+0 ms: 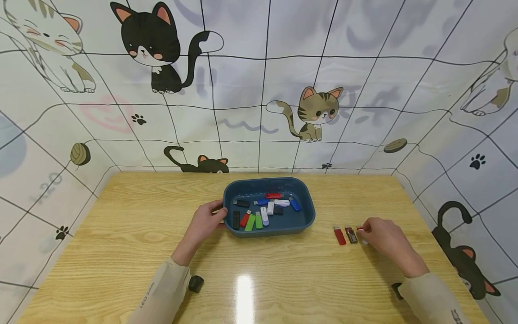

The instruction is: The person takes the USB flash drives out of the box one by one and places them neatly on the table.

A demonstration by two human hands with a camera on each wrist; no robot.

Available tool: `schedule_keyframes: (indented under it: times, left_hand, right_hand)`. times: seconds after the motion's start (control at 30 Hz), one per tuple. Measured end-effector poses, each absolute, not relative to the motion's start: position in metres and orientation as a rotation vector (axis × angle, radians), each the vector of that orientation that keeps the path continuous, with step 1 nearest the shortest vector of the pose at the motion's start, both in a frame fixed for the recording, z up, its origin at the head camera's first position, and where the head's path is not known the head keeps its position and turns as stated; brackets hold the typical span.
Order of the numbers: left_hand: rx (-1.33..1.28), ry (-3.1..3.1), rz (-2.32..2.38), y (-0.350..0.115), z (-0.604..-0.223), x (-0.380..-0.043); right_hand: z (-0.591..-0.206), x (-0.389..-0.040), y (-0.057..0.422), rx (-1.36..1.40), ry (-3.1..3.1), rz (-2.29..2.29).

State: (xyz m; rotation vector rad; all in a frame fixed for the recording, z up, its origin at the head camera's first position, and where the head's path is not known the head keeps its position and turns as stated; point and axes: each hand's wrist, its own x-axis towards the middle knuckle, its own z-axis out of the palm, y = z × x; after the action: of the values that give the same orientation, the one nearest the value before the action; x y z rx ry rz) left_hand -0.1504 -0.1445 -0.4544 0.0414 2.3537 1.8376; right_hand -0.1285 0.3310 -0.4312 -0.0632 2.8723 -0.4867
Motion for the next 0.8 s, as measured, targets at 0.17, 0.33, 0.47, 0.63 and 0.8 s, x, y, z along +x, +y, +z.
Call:
schedule_keyframes:
  times: [0.17,0.33,0.47,0.63,0.8]
  left_hand:
    - [0.038,2.354,1.832,-0.1444,-0.4541,-0.1507]
    - [0.051,2.378,1.814,-0.1444,-0.4544,-0.1508]
    - [0.052,2.388,1.807,-0.1443,-0.4542,-0.1504]
    - [0.048,2.391,1.806,-0.1442,-0.4538,-0.1504]
    - [0.043,2.386,1.812,-0.1448,-0.4552,-0.1511]
  right_hand:
    - [-0.4311,-0.1286,0.3308,-0.052,2.866,-0.493]
    - [-0.4309,-0.1279,0.3305,-0.058,2.866,-0.499]
    - [-0.4311,-0.1280,0.3300,-0.070,2.872,-0.498]
    - [-0.4308,-0.1277,0.3308,-0.067,2.873,-0.493]
    - [-0.4251,-0.1271,0.3315,-0.068,2.914,-0.475]
